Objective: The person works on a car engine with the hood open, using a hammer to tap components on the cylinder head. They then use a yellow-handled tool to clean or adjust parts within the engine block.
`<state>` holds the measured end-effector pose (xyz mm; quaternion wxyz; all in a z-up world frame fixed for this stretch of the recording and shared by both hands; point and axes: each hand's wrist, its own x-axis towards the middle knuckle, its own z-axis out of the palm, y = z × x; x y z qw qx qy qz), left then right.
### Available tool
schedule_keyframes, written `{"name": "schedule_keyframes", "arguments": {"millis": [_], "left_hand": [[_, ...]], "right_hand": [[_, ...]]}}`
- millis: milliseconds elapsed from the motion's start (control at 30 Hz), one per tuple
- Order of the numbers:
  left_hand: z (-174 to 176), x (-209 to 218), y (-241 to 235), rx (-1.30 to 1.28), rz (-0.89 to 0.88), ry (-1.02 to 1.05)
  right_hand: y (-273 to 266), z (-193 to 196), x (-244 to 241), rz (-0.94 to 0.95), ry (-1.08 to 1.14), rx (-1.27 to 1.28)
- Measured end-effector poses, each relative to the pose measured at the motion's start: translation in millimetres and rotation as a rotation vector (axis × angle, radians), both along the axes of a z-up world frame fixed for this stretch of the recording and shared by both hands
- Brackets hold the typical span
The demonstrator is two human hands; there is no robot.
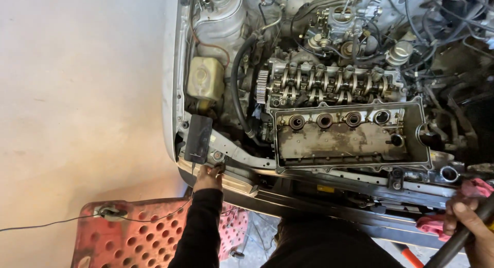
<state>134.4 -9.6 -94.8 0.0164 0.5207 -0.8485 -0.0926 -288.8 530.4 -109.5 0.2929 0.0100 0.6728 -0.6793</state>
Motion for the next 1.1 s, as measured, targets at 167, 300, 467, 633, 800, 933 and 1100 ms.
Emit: {"name": "schedule_keyframes", "arguments": {"millis": [167, 300, 467, 633, 800, 933, 1100], "left_hand": [[2, -9, 1, -0.023, -0.074, 0.078], [99, -102, 44, 0.091, -0.198, 0.541], [124, -218, 97, 0.235, -0.568, 0.806], [74, -296, 133, 0.423, -0.729, 0.755], [20, -348, 143, 0.18, -0.87, 0.653], [12, -364, 165, 0.199, -0.875, 0.472], [-20, -361, 184, 0.203, -0.869, 0.568]], "right_hand": [[-28, 51, 25, -0.089, 0.049, -0.026], [-51, 109, 39, -0.096, 0.11, -0.07], [-46, 123, 57, -0.157, 0.052, -0.07], [-20, 122, 77, -0.2, -0.022, 0.094], [12, 112, 96, -0.267, -0.011, 0.076], [42, 94, 106, -0.3, -0.109, 0.11], [63, 81, 106, -0.371, -0.127, 0.149]]}}
